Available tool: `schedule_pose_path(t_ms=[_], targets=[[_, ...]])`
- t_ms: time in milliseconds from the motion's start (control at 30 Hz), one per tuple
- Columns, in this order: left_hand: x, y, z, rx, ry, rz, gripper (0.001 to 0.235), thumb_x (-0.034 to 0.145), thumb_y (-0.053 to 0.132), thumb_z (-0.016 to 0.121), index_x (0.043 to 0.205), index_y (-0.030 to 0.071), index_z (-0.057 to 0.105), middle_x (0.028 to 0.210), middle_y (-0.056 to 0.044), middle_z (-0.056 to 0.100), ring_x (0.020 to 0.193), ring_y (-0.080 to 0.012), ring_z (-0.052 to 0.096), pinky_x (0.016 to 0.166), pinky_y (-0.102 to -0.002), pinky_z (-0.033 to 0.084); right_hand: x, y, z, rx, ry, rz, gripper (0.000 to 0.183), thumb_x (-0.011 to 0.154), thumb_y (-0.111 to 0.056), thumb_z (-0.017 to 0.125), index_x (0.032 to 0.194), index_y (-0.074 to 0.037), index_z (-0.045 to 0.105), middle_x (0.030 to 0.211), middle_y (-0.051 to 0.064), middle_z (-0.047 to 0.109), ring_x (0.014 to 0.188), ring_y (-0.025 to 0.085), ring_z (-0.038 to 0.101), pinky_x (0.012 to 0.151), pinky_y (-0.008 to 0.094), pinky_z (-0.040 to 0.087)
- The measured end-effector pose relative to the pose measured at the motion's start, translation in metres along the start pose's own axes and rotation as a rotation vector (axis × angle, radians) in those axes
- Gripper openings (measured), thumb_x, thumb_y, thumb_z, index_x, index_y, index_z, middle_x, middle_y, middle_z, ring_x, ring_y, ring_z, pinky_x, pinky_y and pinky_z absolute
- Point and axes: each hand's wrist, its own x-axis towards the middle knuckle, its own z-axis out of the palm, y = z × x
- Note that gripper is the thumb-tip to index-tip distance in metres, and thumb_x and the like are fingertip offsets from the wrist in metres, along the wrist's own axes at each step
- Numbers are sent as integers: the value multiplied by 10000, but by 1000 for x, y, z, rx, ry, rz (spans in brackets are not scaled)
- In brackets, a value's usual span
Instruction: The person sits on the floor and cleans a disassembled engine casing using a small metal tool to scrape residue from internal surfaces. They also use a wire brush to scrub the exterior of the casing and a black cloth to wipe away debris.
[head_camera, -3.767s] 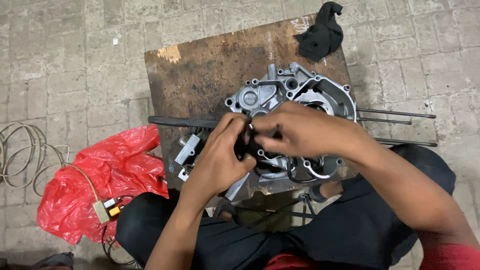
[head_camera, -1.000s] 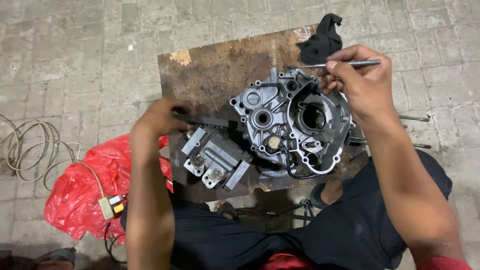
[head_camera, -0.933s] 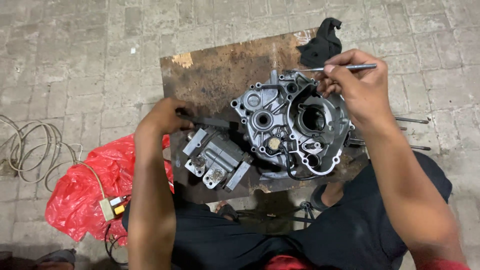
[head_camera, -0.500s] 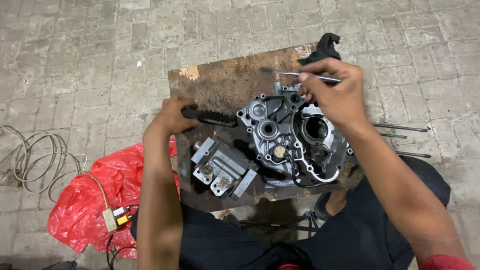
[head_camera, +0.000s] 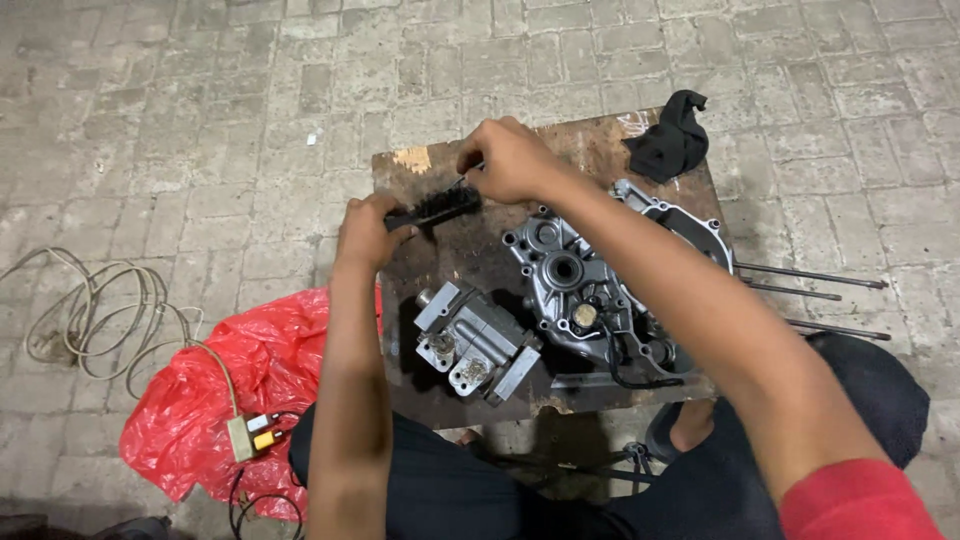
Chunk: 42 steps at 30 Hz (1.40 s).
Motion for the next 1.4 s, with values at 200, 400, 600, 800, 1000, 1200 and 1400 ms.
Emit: schedule_pose_path(t_ms=[200, 400, 600, 800, 1000, 1200, 1400], targets=[[-8, 18, -17, -33, -48, -31, 333, 833, 319, 827, 1149, 243, 752, 1174, -11, 673, 1232, -342, 537, 955, -624, 556, 11, 21, 29, 97, -52, 123, 98, 793, -187, 774, 863, -123, 796, 814, 117, 768, 901, 384, 746, 785, 480, 571], [3, 13, -7, -69, -13, -29, 331, 825, 344, 840, 1143, 309, 752, 1158, 42, 649, 1240, -299, 520, 953, -612, 559, 24, 30, 41, 75, 11, 125, 103, 798, -204, 774, 856, -120, 788, 794, 139, 756, 890, 393, 744, 747, 497, 574], [-10, 22, -15, -123, -6, -55, 331, 841, 280, 835, 1159, 235, 753, 1178, -5, 629, 1254, -332, 494, 953, -637, 543, 40, 60, 69, -40, -16, 236, 139, 800, -280, 759, 728, -161, 764, 800, 159, 749, 851, 407, 742, 758, 486, 581], [-3, 12, -3, -138, 6, -48, 343, 833, 318, 842, 1161, 273, 755, 1187, 12, 613, 1239, -325, 487, 976, -622, 540, 49, 78, 48, -255, -58, 224, 226, 736, -383, 782, 784, -161, 777, 882, 203, 745, 909, 461, 727, 787, 560, 576], [-4, 16, -4, -160, 7, -50, 340, 837, 300, 834, 1166, 271, 756, 1179, 8, 622, 1244, -330, 478, 971, -646, 527, 32, 18, 8, -261, -15, 230, 171, 795, -226, 731, 765, -59, 757, 798, 235, 718, 848, 475, 737, 738, 543, 587], [-3, 13, 0, -166, 31, -53, 342, 833, 288, 837, 1163, 251, 755, 1166, 11, 626, 1241, -320, 481, 965, -646, 529, 38, 24, 50, -91, -67, 241, 153, 827, -166, 675, 782, -40, 750, 832, 247, 724, 847, 474, 731, 720, 547, 569], [-4, 11, -2, -193, 29, -32, 327, 836, 289, 847, 1148, 245, 759, 1123, -1, 621, 1215, -324, 483, 969, -642, 520, 41, 81, 46, -194, -113, 347, 234, 781, -151, 690, 912, 27, 767, 896, 288, 729, 970, 500, 718, 839, 619, 560]])
